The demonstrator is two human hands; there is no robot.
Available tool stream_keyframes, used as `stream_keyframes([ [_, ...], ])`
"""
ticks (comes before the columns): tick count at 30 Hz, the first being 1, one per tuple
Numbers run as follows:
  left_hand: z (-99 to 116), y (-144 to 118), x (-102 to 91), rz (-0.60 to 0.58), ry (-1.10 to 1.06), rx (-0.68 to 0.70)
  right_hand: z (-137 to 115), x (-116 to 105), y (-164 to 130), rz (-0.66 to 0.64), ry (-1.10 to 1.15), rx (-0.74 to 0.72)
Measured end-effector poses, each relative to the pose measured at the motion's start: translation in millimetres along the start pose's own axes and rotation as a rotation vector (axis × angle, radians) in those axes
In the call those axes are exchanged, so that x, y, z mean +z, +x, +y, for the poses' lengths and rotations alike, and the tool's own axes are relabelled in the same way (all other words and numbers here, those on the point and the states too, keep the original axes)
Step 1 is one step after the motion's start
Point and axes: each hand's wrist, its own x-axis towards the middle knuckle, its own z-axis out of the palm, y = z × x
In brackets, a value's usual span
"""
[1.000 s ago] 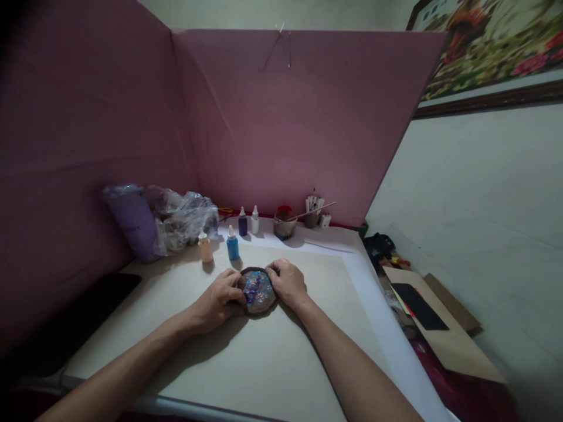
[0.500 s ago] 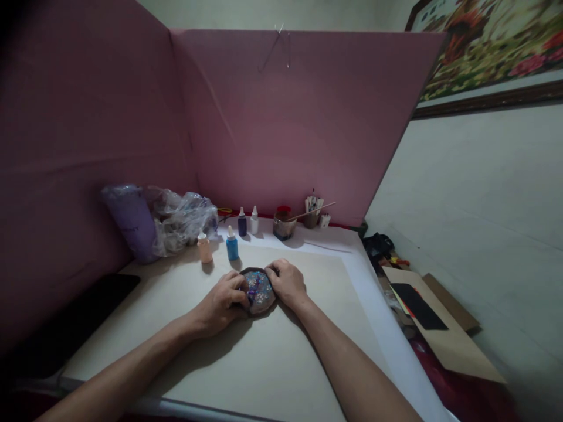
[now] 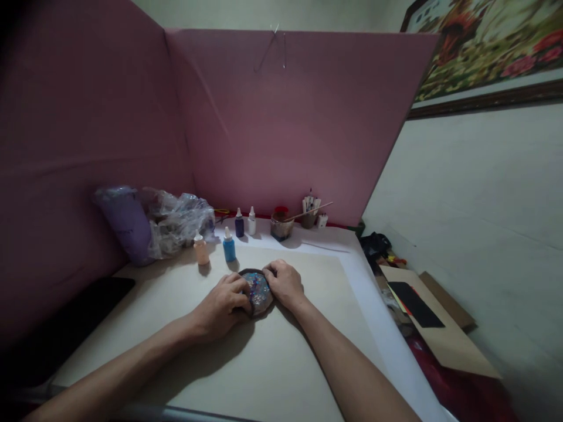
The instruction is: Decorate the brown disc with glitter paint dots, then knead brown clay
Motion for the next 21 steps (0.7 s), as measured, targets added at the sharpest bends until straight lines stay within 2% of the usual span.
stream_keyframes([
  [4,9,12,-5.5,-0.030,0.005,0.010,0,0,0,0.004,0.025,0.033],
  [7,20,18,0.4,-0.028,0.092,0.027,-1,-1,1,0.009,0.033,0.057],
  [11,30,16,16.1,0.067,0.236,-0.040,-3,-1,1,0.010,0.031,0.053],
  [15,33,11,27.1,0.108,0.266,-0.046,-3,-2,1,0.013,0.035,0.045],
  [19,33,12,28.1,0.154,0.241,-0.027,0,0,1,0.025,0.090,0.052],
  [21,30,14,22.2,0.177,0.204,-0.072,2,1,2,0.040,0.137,0.062],
])
